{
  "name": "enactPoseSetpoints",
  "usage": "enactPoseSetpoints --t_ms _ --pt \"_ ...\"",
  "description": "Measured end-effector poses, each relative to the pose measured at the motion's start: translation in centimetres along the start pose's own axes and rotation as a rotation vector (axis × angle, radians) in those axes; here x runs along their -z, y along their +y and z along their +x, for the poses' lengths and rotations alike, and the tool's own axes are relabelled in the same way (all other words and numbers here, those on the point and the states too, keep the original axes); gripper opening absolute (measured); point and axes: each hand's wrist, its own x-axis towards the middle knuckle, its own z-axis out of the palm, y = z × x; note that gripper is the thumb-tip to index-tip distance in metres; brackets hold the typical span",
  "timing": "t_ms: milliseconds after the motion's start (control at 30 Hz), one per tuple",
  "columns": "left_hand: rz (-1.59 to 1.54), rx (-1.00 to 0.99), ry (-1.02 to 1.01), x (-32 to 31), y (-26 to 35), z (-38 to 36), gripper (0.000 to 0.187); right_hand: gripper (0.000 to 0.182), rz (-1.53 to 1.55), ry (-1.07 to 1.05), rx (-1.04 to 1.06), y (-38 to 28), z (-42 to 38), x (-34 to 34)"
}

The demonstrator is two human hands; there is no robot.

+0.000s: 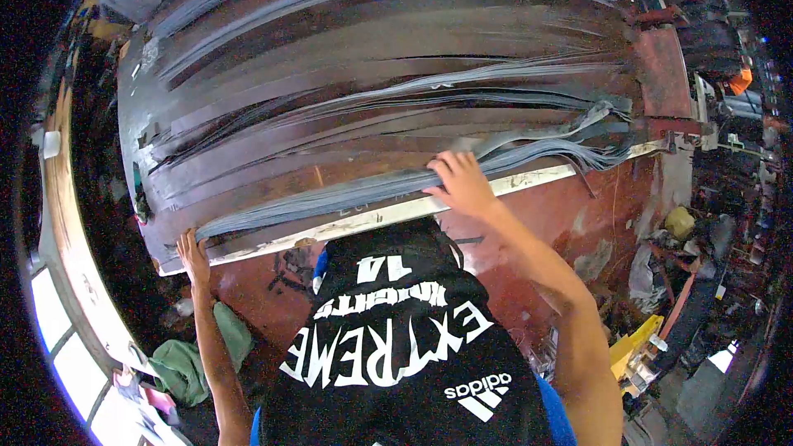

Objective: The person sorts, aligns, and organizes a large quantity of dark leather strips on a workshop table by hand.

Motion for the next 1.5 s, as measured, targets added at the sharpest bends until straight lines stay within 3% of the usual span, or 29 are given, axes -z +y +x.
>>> enactPoseSetpoints --t_ms 167,267,367,500,600,667,733,833,867,933,1133,1267,1333,1500 --pt "-0.003 0.010 0.034 -0.3 0.1 -0.2 0.034 0.042 0.049 0.084 -0.059 4.2 -1.7 3.0" --pt "0.000 -0.042 0.116 -1.1 -0.4 -0.4 0.034 0.033 0.185 0.206 -0.216 6.7 -1.2 2.7" --pt "-0.015 0.001 0.062 -0.9 -0.4 -0.4 0.033 0.027 0.178 -0.055 -0.386 5.7 1.0 5.1" --pt "-0.014 -0.027 0.085 -1.3 -0.8 -0.6 0.034 0.027 0.021 -0.172 -0.205 7.8 1.6 5.1" --pt "-0.026 -0.011 0.086 -1.2 -0.5 -0.6 0.035 0.023 -0.034 -0.008 -0.120 7.9 3.0 6.1" --pt "-0.031 -0.002 0.091 -0.9 0.0 -0.6 0.035 0.020 0.130 0.083 -0.250 7.7 4.0 7.6" --pt "-0.042 0.022 0.088 -0.8 0.1 -0.5 0.035 0.025 0.119 0.122 -0.209 8.4 5.0 8.8" --pt "-0.060 0.021 0.073 -0.5 0.1 -0.5 0.035 0.038 0.288 -0.229 -0.395 8.4 6.5 13.3" --pt "-0.084 0.039 0.045 -0.5 0.2 -0.4 0.035 0.038 0.285 -0.232 -0.396 8.8 6.7 14.5" --pt "-0.085 0.011 0.091 -0.5 0.2 -0.5 0.034 0.038 0.153 -0.287 -0.309 10.5 6.6 16.7" --pt "-0.051 0.023 0.035 -0.8 -0.3 -0.6 0.039 0.036 -0.234 -0.008 -0.165 20.7 3.9 24.7" --pt "0.006 0.016 0.055 -1.6 -1.3 -0.9 0.041 0.037 -0.395 0.078 -0.352 25.2 2.7 29.6" --pt "-0.002 0.019 0.034 -1.5 -1.5 -0.9 0.041 0.042 -0.625 0.105 -0.275 28.6 2.0 31.6" --pt "0.013 0.075 -0.015 -1.1 -0.8 -0.7 0.040 0.046 -0.827 -0.112 -0.449 31.4 3.7 32.0"
